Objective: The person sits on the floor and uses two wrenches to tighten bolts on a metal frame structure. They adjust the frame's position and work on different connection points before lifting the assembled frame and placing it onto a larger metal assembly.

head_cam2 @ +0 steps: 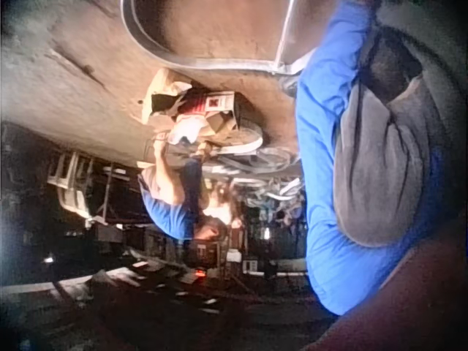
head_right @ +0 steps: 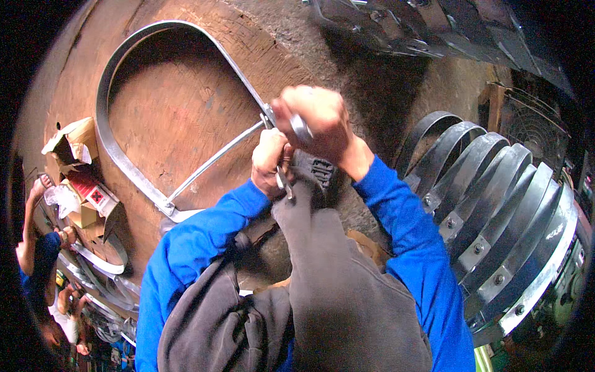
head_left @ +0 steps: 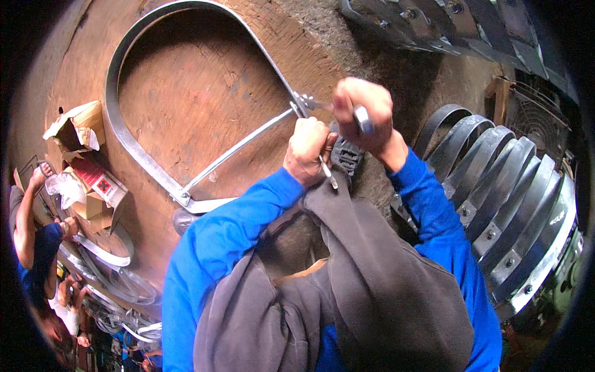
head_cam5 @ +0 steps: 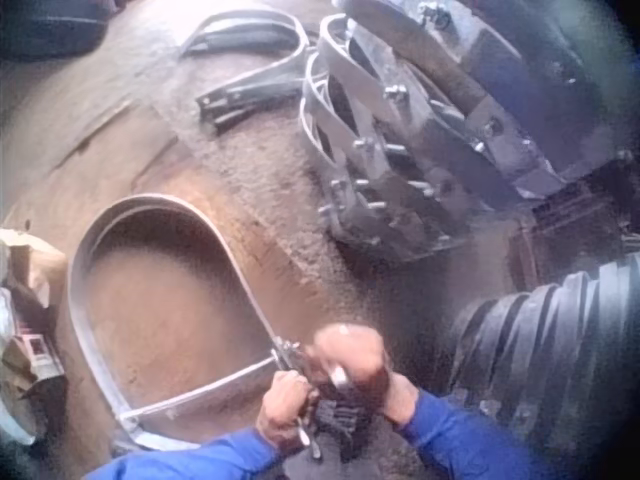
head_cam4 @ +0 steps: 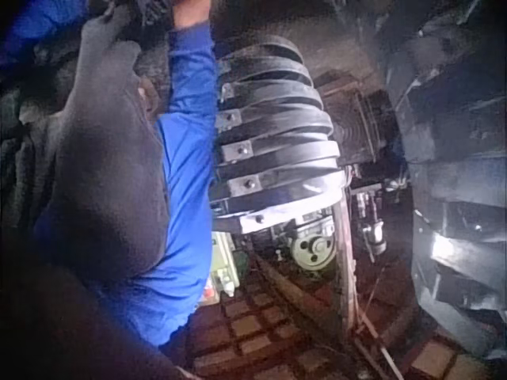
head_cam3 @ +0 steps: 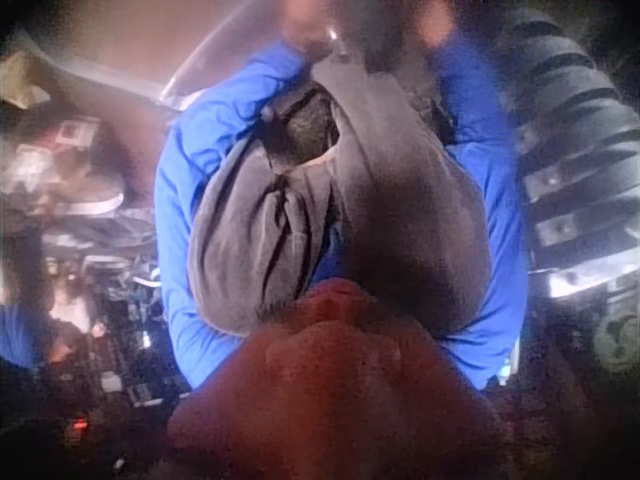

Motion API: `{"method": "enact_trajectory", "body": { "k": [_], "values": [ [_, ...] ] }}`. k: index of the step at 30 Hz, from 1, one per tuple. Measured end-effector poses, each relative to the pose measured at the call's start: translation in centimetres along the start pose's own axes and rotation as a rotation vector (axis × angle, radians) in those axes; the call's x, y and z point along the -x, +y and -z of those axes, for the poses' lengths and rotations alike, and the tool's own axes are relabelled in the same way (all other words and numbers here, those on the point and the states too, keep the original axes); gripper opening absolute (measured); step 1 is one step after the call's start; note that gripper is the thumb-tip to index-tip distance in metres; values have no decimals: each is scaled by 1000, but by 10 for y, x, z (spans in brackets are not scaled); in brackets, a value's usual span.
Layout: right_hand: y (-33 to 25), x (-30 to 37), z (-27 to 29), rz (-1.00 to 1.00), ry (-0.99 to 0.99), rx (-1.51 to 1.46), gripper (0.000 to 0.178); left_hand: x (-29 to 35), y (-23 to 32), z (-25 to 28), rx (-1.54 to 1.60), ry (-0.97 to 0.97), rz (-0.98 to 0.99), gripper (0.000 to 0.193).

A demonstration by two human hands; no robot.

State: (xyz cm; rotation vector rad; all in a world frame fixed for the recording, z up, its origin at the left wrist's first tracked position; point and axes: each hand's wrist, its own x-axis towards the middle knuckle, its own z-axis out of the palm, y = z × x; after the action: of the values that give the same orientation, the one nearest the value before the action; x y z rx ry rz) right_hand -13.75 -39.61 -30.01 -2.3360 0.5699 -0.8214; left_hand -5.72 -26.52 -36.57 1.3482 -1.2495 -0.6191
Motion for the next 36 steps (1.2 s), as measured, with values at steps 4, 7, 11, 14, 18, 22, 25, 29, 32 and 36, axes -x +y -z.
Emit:
{"method": "enact_trajectory", "body": {
  "k": [4,7,11,14,18,22,25,29,32,36],
  "values": [
    [-6,37,8,113,-32,-48,22,-1,1,5,16,-21,3,12],
    [-5,53,6,121,46,-76,23,2,0,5,-8,-23,17,11],
    [-6,60,3,97,102,-92,25,4,-2,4,-2,-17,9,12],
    [-2,66,-3,96,102,-91,25,3,-1,4,5,-17,-3,14],
    [11,50,-11,110,129,-96,22,2,0,6,-7,-37,-5,11],
    [16,-2,-27,-57,110,22,27,6,-4,3,-21,-17,12,9],
    [25,-18,-33,-118,37,-34,31,3,0,2,-26,9,27,15],
    [32,-14,-39,-104,81,43,24,4,-3,2,-9,8,-13,16],
    [36,-13,-41,-85,78,86,20,2,-3,2,-6,9,-28,17],
    [42,-16,-47,-75,71,98,16,3,-5,1,-16,-1,-28,20]
  ]
}}
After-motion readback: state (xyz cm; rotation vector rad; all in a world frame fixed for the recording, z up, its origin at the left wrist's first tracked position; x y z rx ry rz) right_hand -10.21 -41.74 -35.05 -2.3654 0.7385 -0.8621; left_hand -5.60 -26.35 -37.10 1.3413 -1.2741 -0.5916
